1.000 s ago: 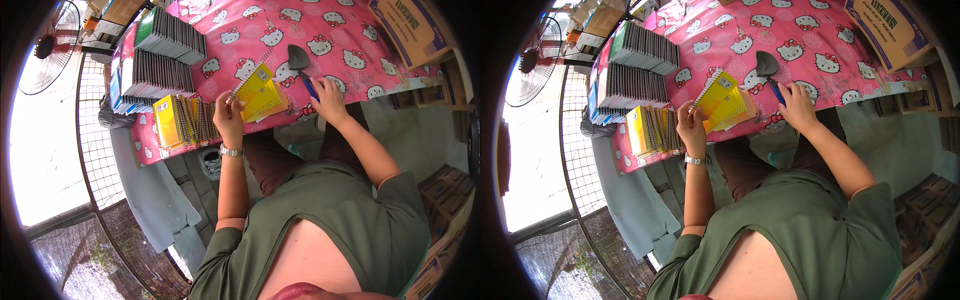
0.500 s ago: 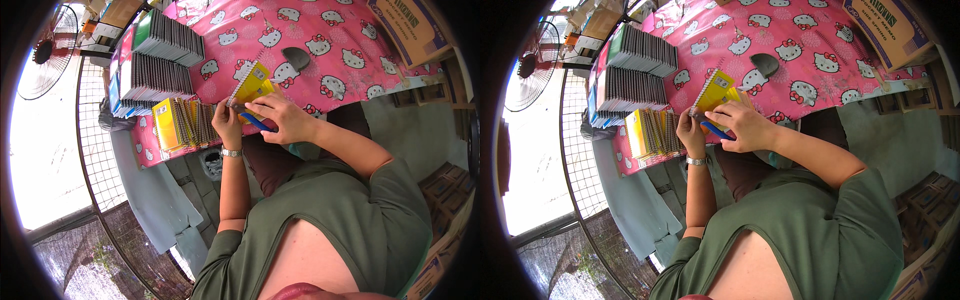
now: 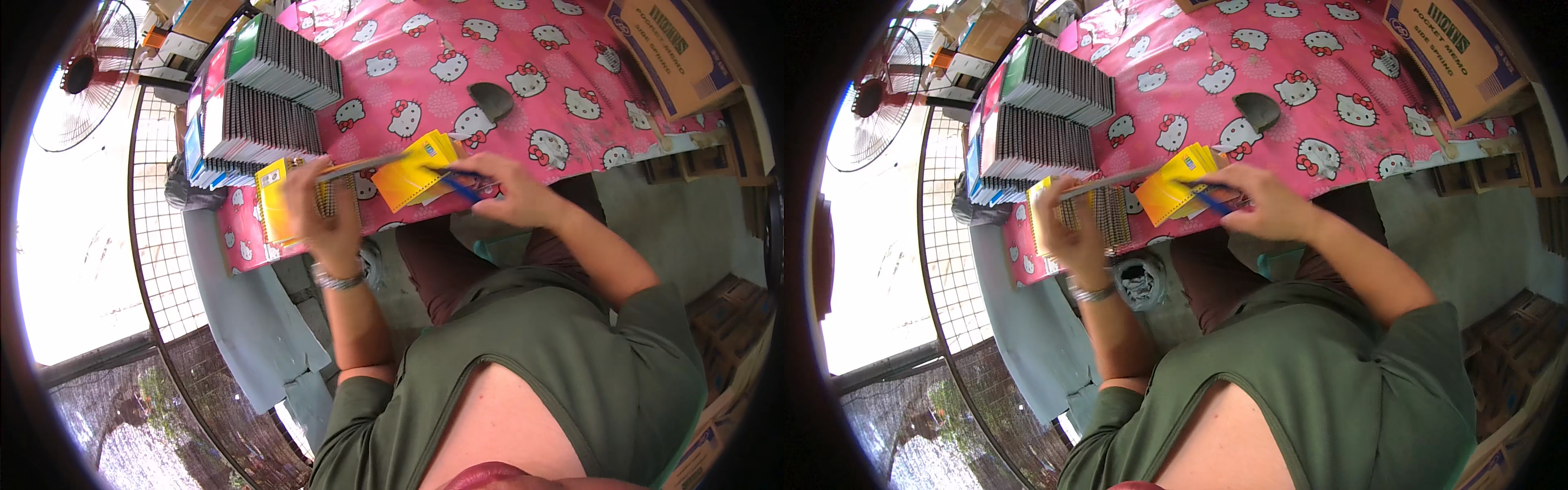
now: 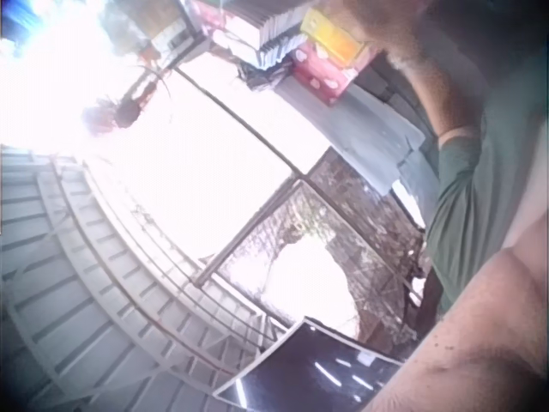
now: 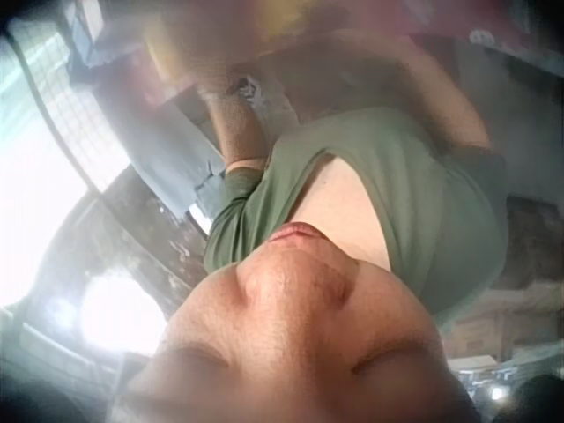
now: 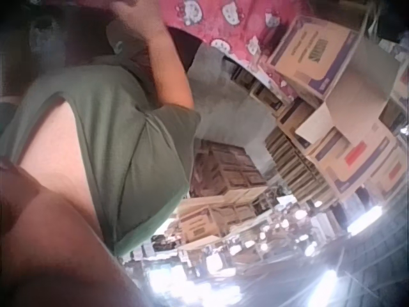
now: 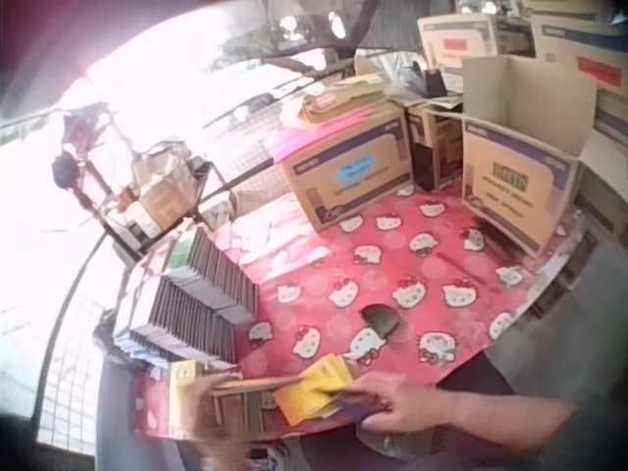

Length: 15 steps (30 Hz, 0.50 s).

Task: The person cuts excess wire from the spiral binding of notebooks using pliers and then stacks the finished notebooks.

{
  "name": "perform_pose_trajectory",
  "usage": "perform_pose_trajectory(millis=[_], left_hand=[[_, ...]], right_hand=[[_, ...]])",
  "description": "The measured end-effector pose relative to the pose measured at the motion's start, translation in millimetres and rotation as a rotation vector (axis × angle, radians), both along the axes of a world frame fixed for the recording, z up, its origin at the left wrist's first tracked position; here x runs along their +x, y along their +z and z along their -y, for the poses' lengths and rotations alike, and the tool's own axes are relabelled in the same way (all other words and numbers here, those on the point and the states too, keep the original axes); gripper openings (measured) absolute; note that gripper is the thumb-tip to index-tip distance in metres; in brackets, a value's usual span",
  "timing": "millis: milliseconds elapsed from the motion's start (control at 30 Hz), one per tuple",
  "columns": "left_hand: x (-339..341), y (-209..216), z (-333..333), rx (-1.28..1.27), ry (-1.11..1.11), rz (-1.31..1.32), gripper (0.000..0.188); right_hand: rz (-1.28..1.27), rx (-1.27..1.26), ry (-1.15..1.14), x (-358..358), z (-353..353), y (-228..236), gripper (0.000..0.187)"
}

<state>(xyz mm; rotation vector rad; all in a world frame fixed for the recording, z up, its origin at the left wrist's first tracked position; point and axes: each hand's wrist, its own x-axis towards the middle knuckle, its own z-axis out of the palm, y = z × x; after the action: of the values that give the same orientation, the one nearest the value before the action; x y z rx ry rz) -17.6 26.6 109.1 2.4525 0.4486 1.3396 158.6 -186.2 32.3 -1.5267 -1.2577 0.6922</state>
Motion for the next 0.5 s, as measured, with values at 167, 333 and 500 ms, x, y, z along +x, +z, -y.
perform_pose_trajectory(millis=[167, 333, 500], left_hand=[[-26.0, 94.0, -64.2, 0.301, 0.262, -0.481, 0.024], [-56.5, 24.6, -149.7, 0.266, 0.316, -0.8, 0.034], [24.0, 3.0, -32.5, 0.179, -0.076, -0.433, 0.03]], right_hand=[[0.464, -0.254, -0.286, 69.3, 58.9, -78.0, 0.059], [0.649, -0.237, -0.262, 109.8, 64.4, -75.2, 0.052], [0.865, -0.352, -0.942, 229.4, 73.6, -100.1, 0.035]])
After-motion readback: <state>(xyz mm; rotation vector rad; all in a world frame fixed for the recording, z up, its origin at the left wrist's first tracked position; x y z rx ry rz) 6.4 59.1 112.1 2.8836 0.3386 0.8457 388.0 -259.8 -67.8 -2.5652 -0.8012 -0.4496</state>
